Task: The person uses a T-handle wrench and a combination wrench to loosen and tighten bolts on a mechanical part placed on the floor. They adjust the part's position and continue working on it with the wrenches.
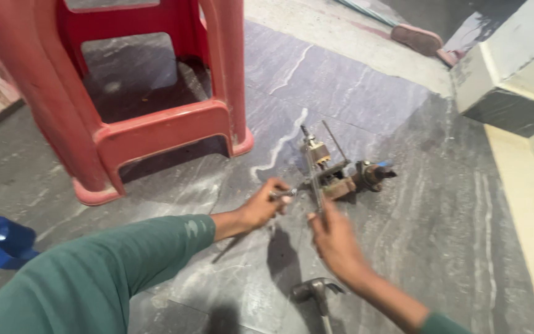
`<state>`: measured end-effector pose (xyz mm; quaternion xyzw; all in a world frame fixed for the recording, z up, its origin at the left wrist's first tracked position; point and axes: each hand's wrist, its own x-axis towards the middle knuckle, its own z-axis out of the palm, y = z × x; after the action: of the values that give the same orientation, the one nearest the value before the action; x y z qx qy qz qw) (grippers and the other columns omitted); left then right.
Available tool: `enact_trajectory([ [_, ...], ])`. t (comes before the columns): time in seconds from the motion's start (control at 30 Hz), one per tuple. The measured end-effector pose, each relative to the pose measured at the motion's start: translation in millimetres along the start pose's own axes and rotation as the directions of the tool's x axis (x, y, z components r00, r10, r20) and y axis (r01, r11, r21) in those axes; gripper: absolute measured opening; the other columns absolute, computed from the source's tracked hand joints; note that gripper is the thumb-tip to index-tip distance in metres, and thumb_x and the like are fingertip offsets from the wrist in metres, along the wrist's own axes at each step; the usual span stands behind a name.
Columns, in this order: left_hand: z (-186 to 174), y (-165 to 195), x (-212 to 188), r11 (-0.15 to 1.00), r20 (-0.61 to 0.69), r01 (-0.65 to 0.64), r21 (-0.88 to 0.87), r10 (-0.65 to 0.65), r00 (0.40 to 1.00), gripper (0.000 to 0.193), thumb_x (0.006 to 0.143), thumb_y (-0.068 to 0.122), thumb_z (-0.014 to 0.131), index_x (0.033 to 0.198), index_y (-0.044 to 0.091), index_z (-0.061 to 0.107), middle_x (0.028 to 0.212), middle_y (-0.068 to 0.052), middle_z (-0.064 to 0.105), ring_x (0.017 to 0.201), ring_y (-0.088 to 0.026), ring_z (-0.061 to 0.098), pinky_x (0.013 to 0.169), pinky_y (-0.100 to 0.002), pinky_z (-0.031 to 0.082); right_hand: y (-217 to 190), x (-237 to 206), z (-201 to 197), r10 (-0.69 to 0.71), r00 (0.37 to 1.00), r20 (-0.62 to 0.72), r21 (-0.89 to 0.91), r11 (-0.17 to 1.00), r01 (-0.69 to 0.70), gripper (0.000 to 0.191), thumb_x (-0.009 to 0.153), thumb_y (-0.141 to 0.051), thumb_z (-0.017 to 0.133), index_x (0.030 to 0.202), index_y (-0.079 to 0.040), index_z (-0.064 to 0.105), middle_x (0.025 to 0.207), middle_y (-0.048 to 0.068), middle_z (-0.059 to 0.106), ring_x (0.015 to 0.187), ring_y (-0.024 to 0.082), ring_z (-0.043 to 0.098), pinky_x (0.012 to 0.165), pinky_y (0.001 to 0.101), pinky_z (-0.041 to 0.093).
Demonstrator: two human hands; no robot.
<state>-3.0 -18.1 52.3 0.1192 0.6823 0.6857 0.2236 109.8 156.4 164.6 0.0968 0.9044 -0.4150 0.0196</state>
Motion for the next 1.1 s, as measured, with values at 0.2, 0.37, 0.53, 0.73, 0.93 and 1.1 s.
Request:
enact_trajectory([
  [0.2,-2,30,-30,0.986,0.015,-0.147,0.072,0.147,0.989,0.025,0.102,0.023,0.064,0.112,0.007,0.048,0.089,-0.006,0.060,0.080,-0.014,0.057,0.069,-0.032,0.050,-1,-8,9,0.188,0.982,-0.021,0.076,0.980,-0.186,0.025,0.102,-0.019,0.058,0.112,0.004,0.062,0.082,0.020,0.064,0.064,0.029,0.060,0.057,0.0464,0.047],
  [0.37,2,84,-55,0.938,0.030,-0.229,0.259,0.229,0.973,0.020,0.099,0.023,0.064,0.104,0.006,0.054,0.089,-0.007,0.066,0.081,-0.012,0.061,0.071,-0.033,0.053,-1,-16,16,-0.181,0.982,-0.045,-0.334,0.929,0.156,0.025,0.098,-0.013,0.049,0.118,0.001,0.055,0.075,0.024,0.065,0.062,0.038,0.065,0.060,0.0530,0.049],
  [0.53,-11,122,-59,0.809,0.031,-0.444,0.385,0.470,0.882,0.022,0.099,0.021,0.067,0.102,0.003,0.055,0.081,-0.009,0.066,0.077,-0.013,0.060,0.070,-0.034,0.050,-5,-28,16,0.026,0.985,-0.172,-0.267,0.961,-0.071,0.025,0.101,-0.014,0.045,0.120,-0.002,0.055,0.071,0.025,0.064,0.061,0.041,0.065,0.061,0.0564,0.047],
  [0.73,-14,145,-37,0.819,0.035,-0.445,0.361,0.465,0.885,0.019,0.098,0.017,0.067,0.103,0.002,0.058,0.076,-0.009,0.065,0.071,-0.012,0.055,0.065,-0.035,0.048,-33,-19,15,-0.207,0.958,-0.199,-0.287,0.947,0.145,0.021,0.102,-0.014,0.045,0.109,0.000,0.059,0.072,0.026,0.064,0.064,0.042,0.065,0.064,0.0565,0.048],
  [0.93,-21,158,-21,0.787,0.024,-0.478,0.389,0.510,0.860,0.019,0.098,0.016,0.068,0.101,0.001,0.057,0.078,-0.009,0.065,0.073,-0.013,0.058,0.066,-0.035,0.048,-32,3,-2,-0.149,0.923,-0.355,-0.069,0.989,0.133,0.035,0.105,-0.023,0.040,0.102,0.005,0.061,0.072,0.027,0.066,0.065,0.042,0.066,0.060,0.0572,0.047],
  [1.1,-16,159,-9,0.725,0.066,-0.590,0.354,0.610,0.789,0.019,0.097,0.016,0.066,0.100,0.001,0.055,0.083,-0.010,0.070,0.080,-0.013,0.067,0.072,-0.036,0.051,-53,10,-15,-0.131,0.934,-0.333,-0.359,0.933,0.003,0.021,0.102,-0.015,0.049,0.105,0.000,0.064,0.079,0.031,0.066,0.078,0.049,0.065,0.068,0.0584,0.049],
])
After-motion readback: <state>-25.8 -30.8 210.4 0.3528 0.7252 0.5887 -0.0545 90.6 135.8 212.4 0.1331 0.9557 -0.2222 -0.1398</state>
